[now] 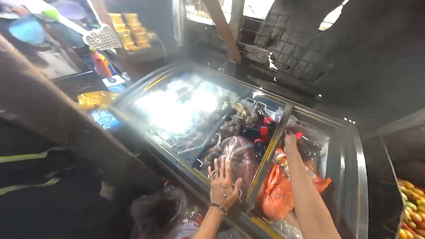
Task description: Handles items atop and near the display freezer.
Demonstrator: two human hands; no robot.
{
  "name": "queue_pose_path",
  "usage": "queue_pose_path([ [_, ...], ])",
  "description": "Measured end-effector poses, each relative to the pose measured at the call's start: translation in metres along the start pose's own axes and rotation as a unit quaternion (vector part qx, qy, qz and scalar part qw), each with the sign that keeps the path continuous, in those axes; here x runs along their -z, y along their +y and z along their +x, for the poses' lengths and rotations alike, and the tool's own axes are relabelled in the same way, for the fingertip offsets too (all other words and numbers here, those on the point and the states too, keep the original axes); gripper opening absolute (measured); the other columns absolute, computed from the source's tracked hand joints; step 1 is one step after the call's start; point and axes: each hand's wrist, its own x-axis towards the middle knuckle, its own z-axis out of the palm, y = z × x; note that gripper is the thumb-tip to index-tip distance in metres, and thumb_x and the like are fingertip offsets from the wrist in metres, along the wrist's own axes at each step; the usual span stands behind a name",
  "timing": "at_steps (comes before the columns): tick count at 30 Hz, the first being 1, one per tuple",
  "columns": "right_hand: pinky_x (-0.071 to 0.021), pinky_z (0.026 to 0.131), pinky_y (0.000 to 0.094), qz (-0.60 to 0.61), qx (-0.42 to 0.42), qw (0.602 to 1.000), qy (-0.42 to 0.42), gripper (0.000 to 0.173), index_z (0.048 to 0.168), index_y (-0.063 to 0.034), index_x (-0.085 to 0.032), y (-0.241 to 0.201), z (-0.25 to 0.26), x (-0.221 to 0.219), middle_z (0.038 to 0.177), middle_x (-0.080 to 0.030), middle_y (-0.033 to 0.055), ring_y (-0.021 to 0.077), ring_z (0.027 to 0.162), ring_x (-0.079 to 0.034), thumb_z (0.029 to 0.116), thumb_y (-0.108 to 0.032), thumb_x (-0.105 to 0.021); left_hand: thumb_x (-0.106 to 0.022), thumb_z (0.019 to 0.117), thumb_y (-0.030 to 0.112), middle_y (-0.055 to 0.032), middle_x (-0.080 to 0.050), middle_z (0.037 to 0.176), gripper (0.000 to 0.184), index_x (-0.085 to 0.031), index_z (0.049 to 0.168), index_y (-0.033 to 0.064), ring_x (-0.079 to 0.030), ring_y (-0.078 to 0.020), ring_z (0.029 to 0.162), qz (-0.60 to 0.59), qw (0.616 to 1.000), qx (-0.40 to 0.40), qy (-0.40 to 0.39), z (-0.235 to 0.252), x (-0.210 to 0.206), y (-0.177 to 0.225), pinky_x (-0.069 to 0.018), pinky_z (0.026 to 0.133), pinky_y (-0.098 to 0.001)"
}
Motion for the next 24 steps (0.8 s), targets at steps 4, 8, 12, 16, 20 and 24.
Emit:
queue_pose_path([
  [4, -0.0401, 0.114, 0.0506, -0.153, 0.151, 0.975, 0.047, 0.05, 0.149, 0.006, -0.041, -0.018, -0.01, -0.003, 0.143, -0.053, 0.0299, 0.0379, 0.135, -0.051, 0.1064, -0.02, -0.049, -0.033, 0.0965, 0.069, -0.0164, -0.041, 0.16, 0.082, -0.052, 0.15, 0.0103, -0.033, -0.0413, 0.15, 0.0, 1.0, 0.001, -0.001, 0.003, -0.004, -0.003, -0.0178, 0.12, -0.0669],
  [8, -0.0296, 0.113, 0.0687, -0.426, 0.139, 0.894, 0.008, 0.048, 0.146, -0.0075, -0.054, -0.015, -0.035, -0.021, 0.159, -0.034, 0.0296, 0.0511, 0.144, -0.035, 0.0988, -0.018, -0.058, -0.035, 0.0956, 0.068, -0.0284, -0.033, 0.16, 0.087, -0.046, 0.152, 0.0025, -0.024, -0.0527, 0.15, -0.015, 1.0, -0.001, 0.028, 0.002, 0.007, -0.004, -0.0156, 0.118, -0.0708],
  [12, -0.0205, 0.114, 0.0752, -0.496, 0.153, 0.854, -0.048, 0.057, 0.145, -0.0091, -0.056, -0.025, -0.037, -0.013, 0.157, -0.035, 0.0316, 0.0531, 0.146, -0.03, 0.0906, -0.018, -0.071, -0.034, 0.0955, 0.064, -0.0322, -0.022, 0.163, 0.09, -0.035, 0.157, -0.0013, -0.016, -0.0571, 0.15, -0.027, 1.0, 0.007, 0.008, 0.008, 0.019, 0.007, -0.0115, 0.115, -0.0762],
  [16, -0.0142, 0.117, 0.0744, -0.511, 0.164, 0.843, -0.042, 0.052, 0.144, -0.0082, -0.057, -0.02, -0.032, -0.015, 0.155, -0.039, 0.0309, 0.0519, 0.147, -0.029, 0.0942, -0.018, -0.068, -0.03, 0.097, 0.063, -0.0334, -0.02, 0.163, 0.089, -0.032, 0.157, -0.0022, -0.015, -0.0582, 0.15, -0.023, 1.0, 0.002, -0.001, 0.012, 0.017, 0.006, -0.0113, 0.115, -0.0755],
  [20, -0.0149, 0.117, 0.0743, -0.526, 0.16, 0.835, -0.035, 0.053, 0.147, -0.0074, -0.053, -0.021, -0.031, -0.003, 0.154, -0.041, 0.0292, 0.0497, 0.147, -0.031, 0.0956, -0.012, -0.064, -0.03, 0.0976, 0.062, -0.0318, -0.019, 0.164, 0.087, -0.031, 0.158, -0.0009, -0.015, -0.0563, 0.151, -0.023, 1.0, 0.003, -0.013, 0.014, 0.017, 0.004, -0.0113, 0.116, -0.0738],
  [24, -0.0114, 0.117, 0.0759, -0.531, 0.138, 0.836, -0.024, 0.061, 0.15, -0.0074, -0.048, -0.024, -0.036, 0.041, 0.156, -0.043, 0.0231, 0.0485, 0.149, -0.029, 0.0916, -0.011, -0.067, -0.032, 0.0977, 0.056, -0.0337, -0.021, 0.163, 0.083, -0.033, 0.157, -0.0029, -0.016, -0.058, 0.149, -0.036, 0.999, 0.004, -0.018, 0.016, 0.026, 0.01, -0.0119, 0.116, -0.0741],
])
